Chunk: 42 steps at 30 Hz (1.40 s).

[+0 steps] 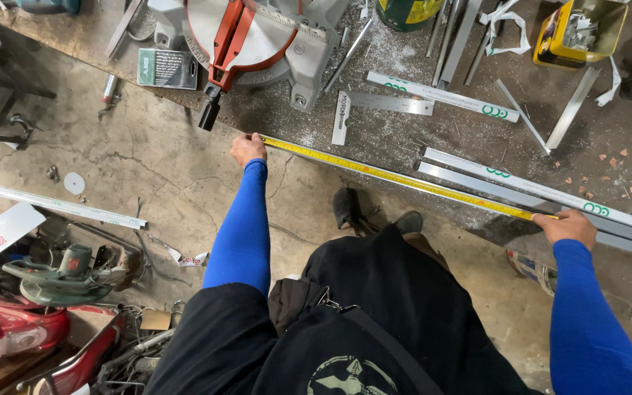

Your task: The person measures and marks metal strips using a tape measure, then cuts the metal strips to length using a miter saw.

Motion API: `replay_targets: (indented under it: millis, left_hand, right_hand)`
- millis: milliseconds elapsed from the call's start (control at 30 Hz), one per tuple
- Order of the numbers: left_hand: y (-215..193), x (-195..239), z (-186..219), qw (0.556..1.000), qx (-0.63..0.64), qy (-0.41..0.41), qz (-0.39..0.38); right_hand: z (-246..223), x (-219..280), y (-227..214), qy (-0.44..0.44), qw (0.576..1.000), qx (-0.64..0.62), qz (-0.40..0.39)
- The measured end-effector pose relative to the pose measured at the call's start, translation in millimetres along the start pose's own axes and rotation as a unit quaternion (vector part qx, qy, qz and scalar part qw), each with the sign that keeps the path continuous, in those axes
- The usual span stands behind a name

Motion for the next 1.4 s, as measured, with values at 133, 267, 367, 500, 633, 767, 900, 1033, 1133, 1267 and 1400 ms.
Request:
replay_targets:
  millis: [133,267,367,500,633,767,900,1033,1133,1267,1400]
  left_hand:
    - [6.7,-2.1,-8.1,0.999,0.010,0.032,0.001]
    - [6.0,-1.0,-13.3,0.995,0.087,-0.001,-0.055]
    - [1.2,-1.7,-7.3,0.993,0.050,0.098,0.045]
    - [-19.7,14.8,13.6,0.996,0.074,0.043,-0.034]
    - [-31.4,87.0,57.7,0.982,-0.042,0.183,-0.011]
    - [1.4,178.0,92.7,0.872,-0.089,0.475,-0.078]
    - [25.8,284.6,149.7,0.710,-0.084,0.614,-0.333]
    - [18.8,367.4,197.9,0.627,-0.137,0.649,-0.409]
    - [24.8,403.6,214.8,0.635,-0.112,0.666,-0.375]
    - [46.5,442.3,220.8,0.663,-0.156,0.662,-0.313]
    - [68.2,472.6,216.2,0.693,-0.212,0.607,-0.325]
  right_hand:
    - [1.9,3.0,2.8,-0.017,1.000,-0.004,0.019]
    - [5.3,1.9,6.5,-0.050,0.997,0.006,0.050]
    - [9.7,1.8,9.9,-0.044,0.998,0.025,0.027]
    - [18.0,-15.3,24.3,-0.027,0.999,0.044,0.006]
    - [29.0,-16.2,35.6,-0.005,0.999,-0.035,0.026]
    - [31.8,-18.0,45.0,0.019,0.999,-0.033,0.025]
    - [36.4,-22.0,53.2,0.005,0.999,-0.017,0.041]
    - [31.0,-19.1,57.3,0.049,0.998,-0.034,0.032]
    - [22.9,-16.2,53.4,0.043,0.998,-0.030,0.034]
    - [12.9,-6.2,43.3,0.053,0.997,-0.053,0.024]
    - [1.6,-2.5,29.7,0.058,0.997,-0.054,-0.003]
Point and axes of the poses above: each hand's wrist, its own x-axis away from the middle knuckle, its own y-axis out of the palm, z = x × y, the point moved 1 cm from there along -x, towards the middle knuckle, and after that the axes turned 4 degrees about x, right-handed, at the moved point
